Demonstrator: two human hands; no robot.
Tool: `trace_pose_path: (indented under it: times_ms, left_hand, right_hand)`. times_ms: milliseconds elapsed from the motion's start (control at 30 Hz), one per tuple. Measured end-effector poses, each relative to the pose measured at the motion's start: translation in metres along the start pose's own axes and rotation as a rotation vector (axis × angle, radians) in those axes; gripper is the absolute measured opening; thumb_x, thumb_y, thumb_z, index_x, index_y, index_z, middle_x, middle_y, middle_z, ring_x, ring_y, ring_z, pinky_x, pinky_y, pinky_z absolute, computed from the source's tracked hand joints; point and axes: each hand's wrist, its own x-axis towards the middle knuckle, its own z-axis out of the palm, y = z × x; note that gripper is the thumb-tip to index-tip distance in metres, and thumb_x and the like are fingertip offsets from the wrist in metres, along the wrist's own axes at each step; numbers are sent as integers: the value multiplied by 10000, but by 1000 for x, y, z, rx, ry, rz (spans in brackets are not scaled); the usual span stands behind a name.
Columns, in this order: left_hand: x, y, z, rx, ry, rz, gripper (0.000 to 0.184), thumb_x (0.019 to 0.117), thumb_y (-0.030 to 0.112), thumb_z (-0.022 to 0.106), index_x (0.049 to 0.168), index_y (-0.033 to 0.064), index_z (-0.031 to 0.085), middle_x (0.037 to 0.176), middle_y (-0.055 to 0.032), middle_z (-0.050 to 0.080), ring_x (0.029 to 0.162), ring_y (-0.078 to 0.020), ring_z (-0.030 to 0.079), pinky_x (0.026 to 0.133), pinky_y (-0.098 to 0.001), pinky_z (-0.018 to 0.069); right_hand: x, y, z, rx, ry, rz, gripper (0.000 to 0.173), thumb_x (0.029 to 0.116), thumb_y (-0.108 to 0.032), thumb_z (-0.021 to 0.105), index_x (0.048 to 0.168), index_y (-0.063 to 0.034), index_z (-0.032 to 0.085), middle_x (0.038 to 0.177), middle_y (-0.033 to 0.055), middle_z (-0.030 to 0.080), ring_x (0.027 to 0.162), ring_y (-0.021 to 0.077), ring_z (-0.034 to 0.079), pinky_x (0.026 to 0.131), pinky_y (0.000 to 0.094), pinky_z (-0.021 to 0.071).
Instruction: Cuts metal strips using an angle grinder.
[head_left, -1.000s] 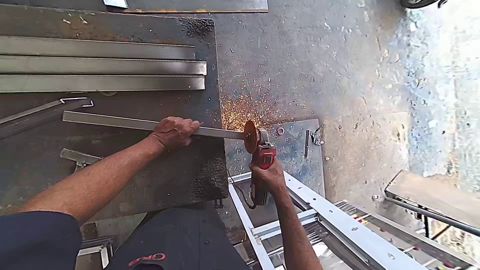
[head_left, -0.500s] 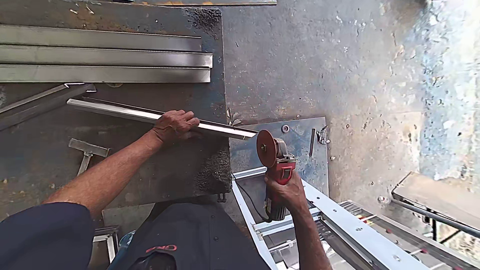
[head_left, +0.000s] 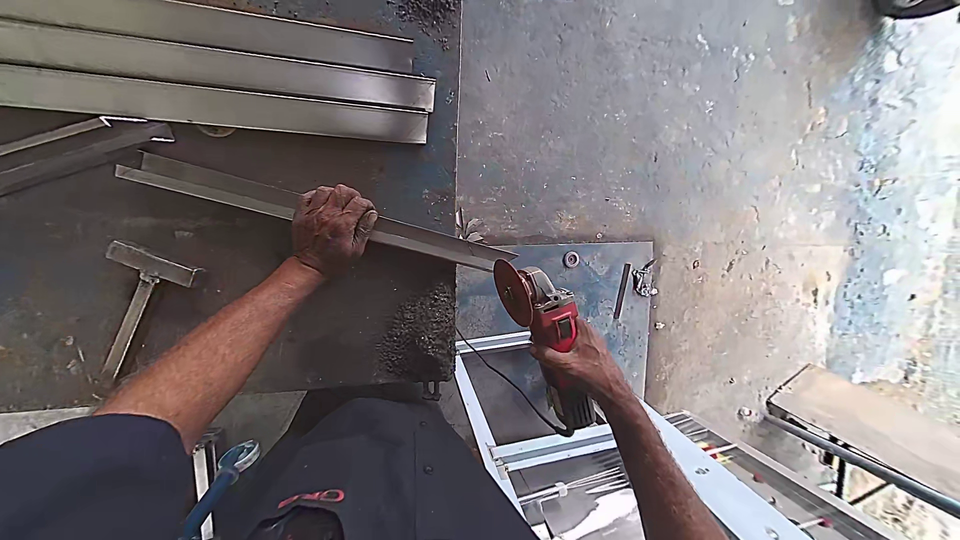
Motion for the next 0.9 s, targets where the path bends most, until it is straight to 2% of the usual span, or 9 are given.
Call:
trace_pose_path:
  times_ms: [567,900]
  left_hand:
    - [1,1,1,31,26,24,437,1085,386,345,1127,139,703,1110,-122,700,1119,-326,631,999,-508,419]
    - [2,2,0,24,28,25,420,1082,357,362,1083,113,705,1094,-137,694,1119,-342,623,990,-511,420]
  right_hand:
    - [24,-5,-6,-69,-67,-47,813,656,-558,807,1282,-85,598,1048,19,705,953,89,677,863,360,566]
    - [29,-7,-8,-136,-78,-47,800,673,-524,796,1297,-69,590,1075,49,703,987,120,676,890,388,553]
